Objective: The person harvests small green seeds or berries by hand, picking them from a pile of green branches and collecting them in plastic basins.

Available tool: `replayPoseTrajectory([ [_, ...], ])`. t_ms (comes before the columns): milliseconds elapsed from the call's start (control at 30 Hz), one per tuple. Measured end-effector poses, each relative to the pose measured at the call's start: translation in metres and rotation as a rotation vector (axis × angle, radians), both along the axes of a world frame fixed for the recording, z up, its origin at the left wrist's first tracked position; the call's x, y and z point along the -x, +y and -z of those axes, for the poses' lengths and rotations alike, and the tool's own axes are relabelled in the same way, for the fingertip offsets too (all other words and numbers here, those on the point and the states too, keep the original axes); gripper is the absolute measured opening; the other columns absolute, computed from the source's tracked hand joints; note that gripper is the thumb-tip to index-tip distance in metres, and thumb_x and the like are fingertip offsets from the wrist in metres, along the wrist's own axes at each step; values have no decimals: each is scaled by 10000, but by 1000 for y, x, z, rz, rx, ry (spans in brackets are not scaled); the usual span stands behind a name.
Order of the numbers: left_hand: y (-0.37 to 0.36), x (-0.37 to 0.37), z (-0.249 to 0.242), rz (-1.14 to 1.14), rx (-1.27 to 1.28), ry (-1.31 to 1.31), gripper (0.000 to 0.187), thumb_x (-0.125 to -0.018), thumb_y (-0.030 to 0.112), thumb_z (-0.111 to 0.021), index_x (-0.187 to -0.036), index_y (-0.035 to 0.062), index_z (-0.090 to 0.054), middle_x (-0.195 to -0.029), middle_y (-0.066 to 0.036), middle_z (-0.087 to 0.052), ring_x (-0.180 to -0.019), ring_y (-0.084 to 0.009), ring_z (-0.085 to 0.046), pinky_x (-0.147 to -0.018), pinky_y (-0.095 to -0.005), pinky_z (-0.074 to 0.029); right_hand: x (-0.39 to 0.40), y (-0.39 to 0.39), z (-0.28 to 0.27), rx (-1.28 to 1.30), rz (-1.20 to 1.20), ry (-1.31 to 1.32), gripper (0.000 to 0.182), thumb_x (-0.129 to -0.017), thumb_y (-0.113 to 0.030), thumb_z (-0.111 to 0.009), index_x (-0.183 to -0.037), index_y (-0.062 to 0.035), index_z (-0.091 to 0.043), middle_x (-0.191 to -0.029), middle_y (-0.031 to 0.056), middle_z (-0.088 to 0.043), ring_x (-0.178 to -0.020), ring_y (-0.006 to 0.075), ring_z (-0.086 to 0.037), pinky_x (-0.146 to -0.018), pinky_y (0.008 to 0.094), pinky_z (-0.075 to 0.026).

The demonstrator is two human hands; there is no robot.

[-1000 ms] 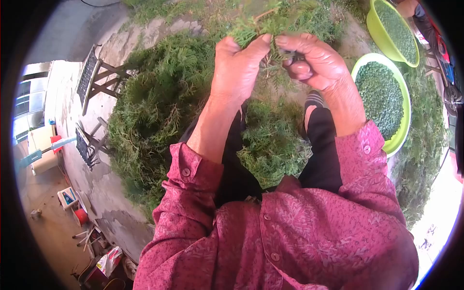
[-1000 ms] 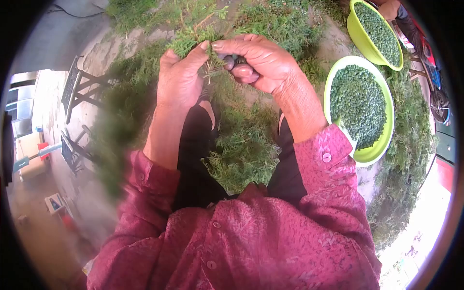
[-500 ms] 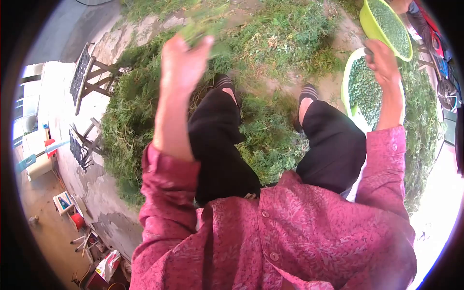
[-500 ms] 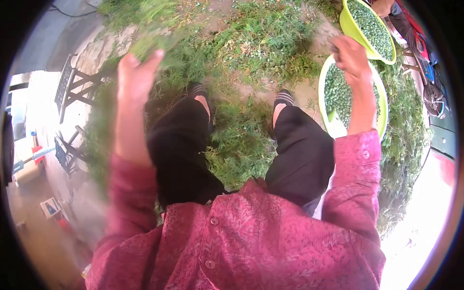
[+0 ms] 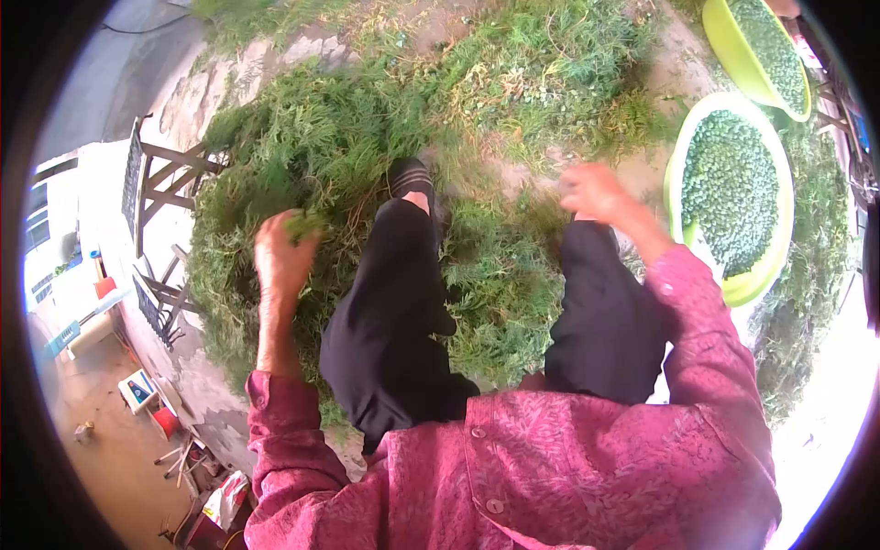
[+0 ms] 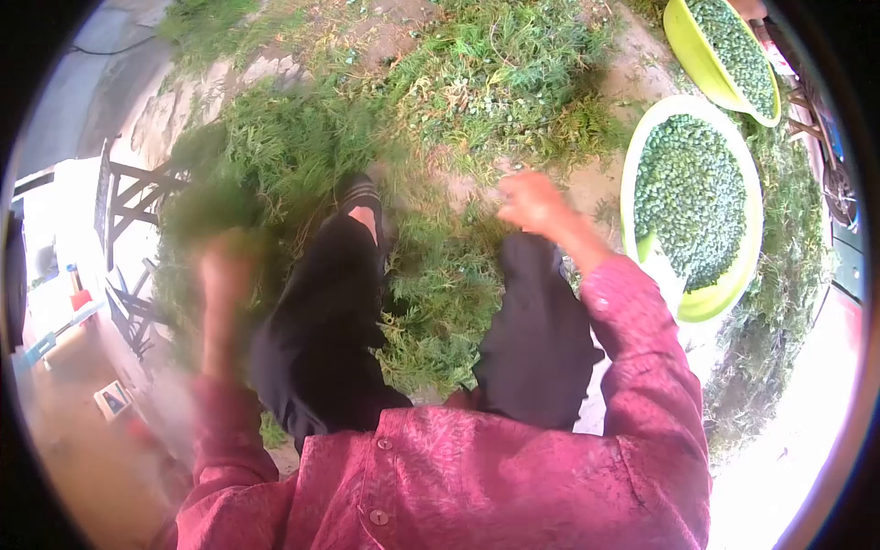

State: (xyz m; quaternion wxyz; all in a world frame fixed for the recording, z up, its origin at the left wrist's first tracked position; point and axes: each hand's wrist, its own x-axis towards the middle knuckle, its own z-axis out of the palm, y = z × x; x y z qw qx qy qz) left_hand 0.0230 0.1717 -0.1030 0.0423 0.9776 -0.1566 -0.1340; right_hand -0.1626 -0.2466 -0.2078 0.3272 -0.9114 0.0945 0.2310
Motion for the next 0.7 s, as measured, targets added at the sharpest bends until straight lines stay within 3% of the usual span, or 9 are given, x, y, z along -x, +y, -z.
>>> replayPoseTrajectory([
  [67, -51, 5, 16, 195, 143, 41, 413, -727, 251, -662, -1048, 7, -571, -1013, -181, -578, -956, -318, -547, -848, -390, -430, -9, 21, 55, 1, -262, -78, 238, -633, -164, -652, -798, -29, -547, -836, 162, -565, -804, 336, -559, -703, 415, -447],
  [200, -131, 12, 52, 420, 282, 260, 299, -715, 151, -648, -975, 15, -590, -943, -171, -602, -872, -323, -580, -768, -363, -466, -21, 43, 111, -69, -280, -75, 194, -644, -124, -634, -790, -32, -547, -820, 173, -557, -792, 364, -556, -681, 431, -440],
  [300, -144, 13, 82, 486, 337, 486, 231, -719, 124, -631, -926, 26, -602, -889, -170, -601, -835, -321, -586, -739, -355, -468, -25, 50, 135, -76, -350, -89, 114, -650, -48, -620, -752, -51, -569, -810, 174, -584, -827, 361, -579, -694, 433, -455],
  [367, -136, 15, 111, 558, 248, 592, 130, -733, 168, -589, -796, 55, -605, -805, -160, -591, -799, -340, -562, -718, -407, -457, -20, 56, 152, -65, -345, -73, 120, -652, -55, -605, -769, -59, -577, -772, 178, -586, -815, 354, -583, -693, 433, -458],
  [400, -136, 18, 115, 542, 251, 562, 105, -738, 139, -558, -735, 41, -597, -730, -153, -574, -753, -343, -555, -709, -410, -452, -21, 54, 147, -140, -178, 7, 117, -652, -69, -601, -767, -55, -581, -767, 178, -591, -796, 356, -585, -679, 434, -461],
  [467, -134, 18, 124, 488, 271, 604, 106, -737, 138, -555, -731, 40, -595, -715, -157, -566, -748, -345, -551, -710, -415, -449, -17, 54, 148, -216, -4, 98, 118, -653, -82, -596, -766, -52, -584, -763, 178, -596, -777, 359, -588, -665, 435, -464],
  [533, -135, 17, 131, 432, 299, 635, 107, -736, 137, -552, -727, 38, -593, -701, -161, -559, -743, -347, -547, -710, -420, -446, -14, 51, 153, -95, -213, -75, 116, -663, -100, -584, -757, -33, -588, -757, 183, -603, -722, 349, -596, -628, 430, -463],
  [633, -137, 25, 139, 536, 182, 715, 158, -744, 163, -562, -832, 44, -619, -805, -169, -587, -833, -339, -556, -777, -409, -440, -18, 39, 151, -299, -94, 139, 111, -663, -89, -583, -754, -27, -595, -748, 179, -605, -689, 324, -605, -614, 423, -466],
  [700, -138, 41, 145, 719, 363, 736, 294, -755, 200, -568, -1008, 52, -598, -959, -172, -589, -945, -331, -544, -860, -390, -419, -14, 46, 145, -394, -76, 104, 110, -662, -61, -577, -766, -34, -603, -726, 172, -602, -684, 298, -610, -608, 404, -471],
])
